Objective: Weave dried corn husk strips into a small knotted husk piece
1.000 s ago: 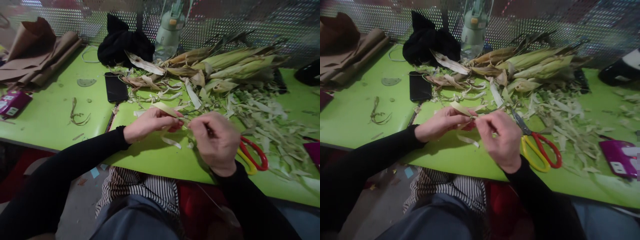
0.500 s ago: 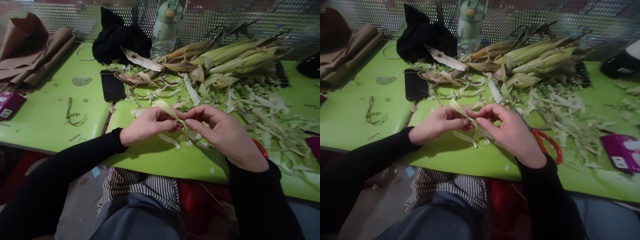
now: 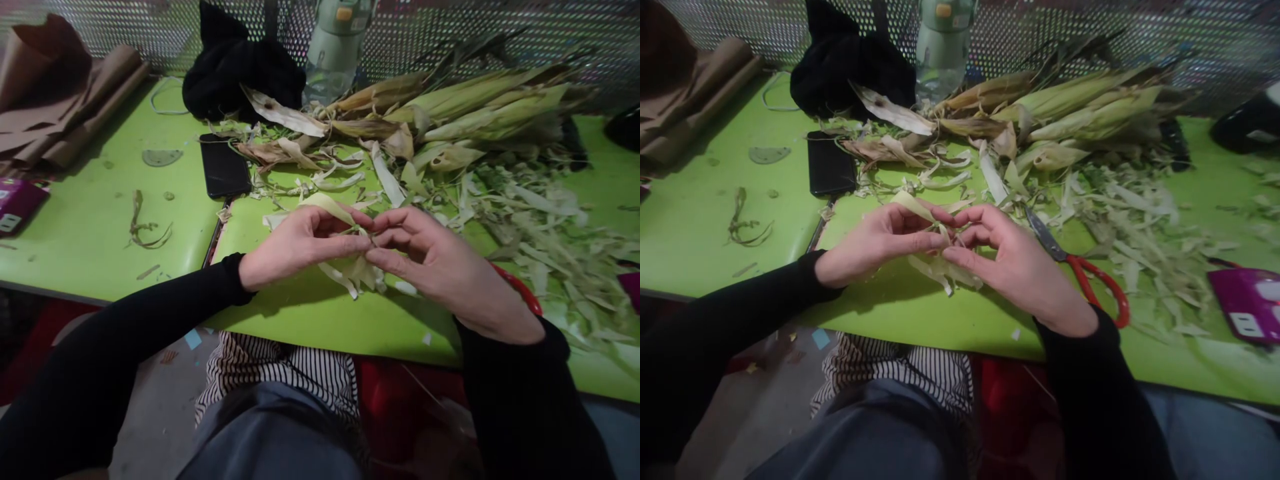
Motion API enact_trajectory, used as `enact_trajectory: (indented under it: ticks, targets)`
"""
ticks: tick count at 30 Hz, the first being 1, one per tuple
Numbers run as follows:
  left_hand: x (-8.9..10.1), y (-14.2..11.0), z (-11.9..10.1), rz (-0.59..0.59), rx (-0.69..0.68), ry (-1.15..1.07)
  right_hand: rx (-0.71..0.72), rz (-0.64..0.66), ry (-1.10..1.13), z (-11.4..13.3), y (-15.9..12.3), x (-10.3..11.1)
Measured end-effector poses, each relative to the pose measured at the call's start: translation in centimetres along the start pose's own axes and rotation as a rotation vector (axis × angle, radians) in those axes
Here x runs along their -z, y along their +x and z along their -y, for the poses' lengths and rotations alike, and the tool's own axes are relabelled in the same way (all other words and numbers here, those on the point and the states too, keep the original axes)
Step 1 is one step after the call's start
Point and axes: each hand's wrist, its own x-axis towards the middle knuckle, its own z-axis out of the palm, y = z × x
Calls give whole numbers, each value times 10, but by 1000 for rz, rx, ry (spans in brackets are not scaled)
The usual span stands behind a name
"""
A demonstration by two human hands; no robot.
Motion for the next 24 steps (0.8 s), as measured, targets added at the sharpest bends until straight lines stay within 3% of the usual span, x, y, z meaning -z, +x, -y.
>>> enact_trajectory:
  ticks: [8, 17, 20, 24]
  targets:
    - [0, -1, 0, 17, 17, 55, 48, -152, -47, 7, -2, 0]
    - [-4, -3, -1, 12, 59, 126, 105, -165, -135, 4, -2, 0]
    - [-5, -3, -3, 19, 60, 123, 141, -114, -166, 4, -1, -1]
    - [-4, -1, -1, 48, 61, 81, 85, -116, -95, 4, -1, -1]
